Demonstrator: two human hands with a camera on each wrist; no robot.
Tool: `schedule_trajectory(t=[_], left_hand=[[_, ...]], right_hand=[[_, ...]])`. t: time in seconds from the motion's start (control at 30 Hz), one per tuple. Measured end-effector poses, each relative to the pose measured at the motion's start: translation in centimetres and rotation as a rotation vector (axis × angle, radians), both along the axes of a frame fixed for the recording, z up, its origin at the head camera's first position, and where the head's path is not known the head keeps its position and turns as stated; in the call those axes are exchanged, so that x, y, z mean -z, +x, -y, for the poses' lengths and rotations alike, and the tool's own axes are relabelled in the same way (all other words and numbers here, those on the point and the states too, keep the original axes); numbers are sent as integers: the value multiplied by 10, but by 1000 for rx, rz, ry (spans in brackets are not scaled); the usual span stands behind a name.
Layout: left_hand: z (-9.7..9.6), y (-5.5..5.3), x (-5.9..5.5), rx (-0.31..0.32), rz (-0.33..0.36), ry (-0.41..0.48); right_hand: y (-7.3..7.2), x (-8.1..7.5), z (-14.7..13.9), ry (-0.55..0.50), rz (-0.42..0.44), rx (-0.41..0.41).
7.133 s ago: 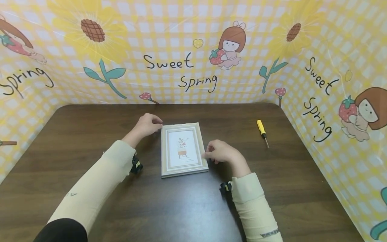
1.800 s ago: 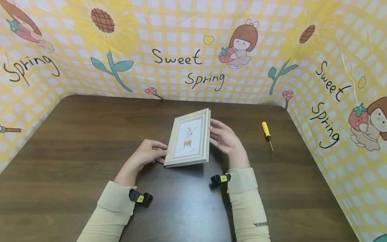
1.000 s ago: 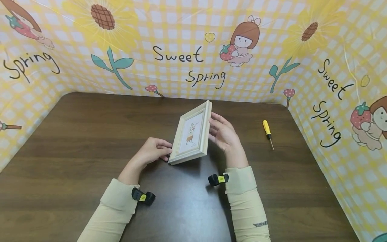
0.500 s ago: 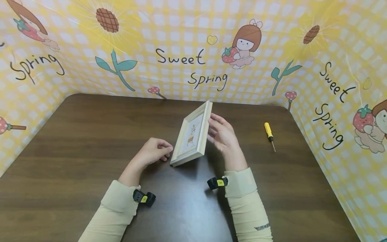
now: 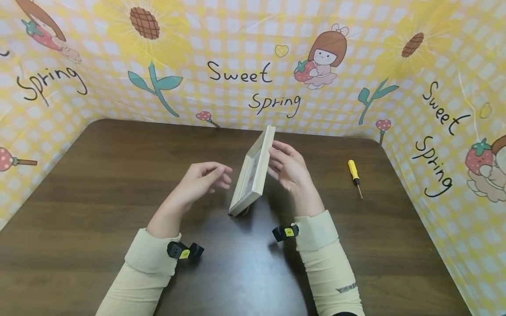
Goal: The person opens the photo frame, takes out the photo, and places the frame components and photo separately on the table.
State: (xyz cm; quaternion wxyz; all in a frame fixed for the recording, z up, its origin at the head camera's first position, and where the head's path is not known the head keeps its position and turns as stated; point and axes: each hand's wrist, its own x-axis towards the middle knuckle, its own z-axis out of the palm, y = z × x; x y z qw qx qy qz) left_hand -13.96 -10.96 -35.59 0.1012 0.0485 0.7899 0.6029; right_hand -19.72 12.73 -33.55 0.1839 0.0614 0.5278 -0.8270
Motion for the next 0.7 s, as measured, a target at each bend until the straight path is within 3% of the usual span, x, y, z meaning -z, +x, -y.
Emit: schedule_trajectory(t=[0.2, 0.37, 0.7], left_hand=[[-12, 1, -16, 36, 5, 58], [-21, 0, -23, 83, 50, 89], [-27, -2, -30, 57, 99, 125]], right_hand=[[-1, -2, 3, -4, -13, 5], [-3, -3, 6, 53, -16, -1], [-5, -6, 15, 70, -11, -19]])
